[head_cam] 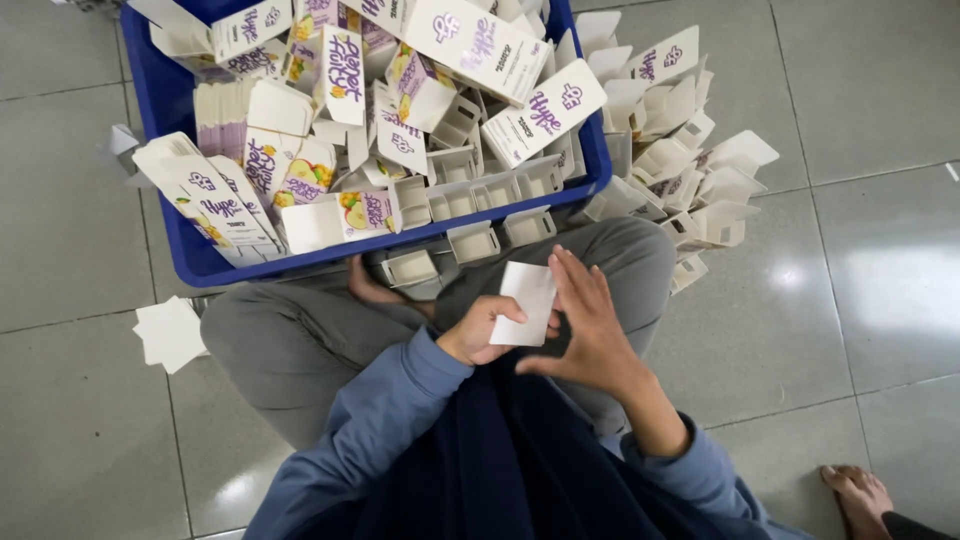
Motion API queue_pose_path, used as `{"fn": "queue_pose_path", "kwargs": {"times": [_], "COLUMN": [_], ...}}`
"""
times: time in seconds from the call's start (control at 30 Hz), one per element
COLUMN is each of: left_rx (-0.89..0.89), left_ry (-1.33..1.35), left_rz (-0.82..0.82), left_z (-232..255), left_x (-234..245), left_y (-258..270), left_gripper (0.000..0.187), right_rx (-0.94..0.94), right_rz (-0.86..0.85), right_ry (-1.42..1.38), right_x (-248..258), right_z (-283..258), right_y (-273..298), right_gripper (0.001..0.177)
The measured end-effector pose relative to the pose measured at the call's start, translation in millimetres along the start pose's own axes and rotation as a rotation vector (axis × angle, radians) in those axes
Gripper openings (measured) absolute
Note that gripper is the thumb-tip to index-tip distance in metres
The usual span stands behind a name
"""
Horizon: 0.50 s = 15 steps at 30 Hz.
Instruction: The person is sitting on the floor and folding small cardboard product boxes from a blue plastic bin.
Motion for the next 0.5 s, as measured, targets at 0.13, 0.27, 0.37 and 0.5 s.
{"fn": "queue_pose_path", "kwargs": {"times": [0.13, 0.27, 0.37, 0.5], "left_rx": [0.079, 0.107, 0.11, 0.177], "left_ry": [0.082, 0.106, 0.077, 0.058], "left_rz": [0.011, 0.104, 0.073, 0.029], "left_z": [-34.8, -30.3, -41.3, -49.3], "left_x": [25.1, -2.9, 6.3, -15.6], "left_y": [-18.1, -12.6, -27.8, -41.7], "left_gripper": [0.046, 0.037, 0.048, 0.044], "right_rx": [0.02, 0.008, -0.047, -0.114], "right_rz": [-0.115, -0.135, -0.139, -0.173], "right_ry": [0.12, 0.16, 0.221, -0.109], "right_x": [-10.1, -7.2, 5.5, 43.1], "right_z": [14.8, 23.7, 17.1, 30.7], "right_y": [12.9, 20.0, 22.5, 23.9], "right_gripper": [0.133, 0.118, 0.124, 0.092]}}
Point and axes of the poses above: each hand's wrist, its own y-axis away from the middle knuckle, its own x-axis out of the back of the hand, z = x × y, the point moved 4 cm from there along -y, towards the middle knuckle, and after that the axes turned 9 degrees about -x, right-handed, at the moved point
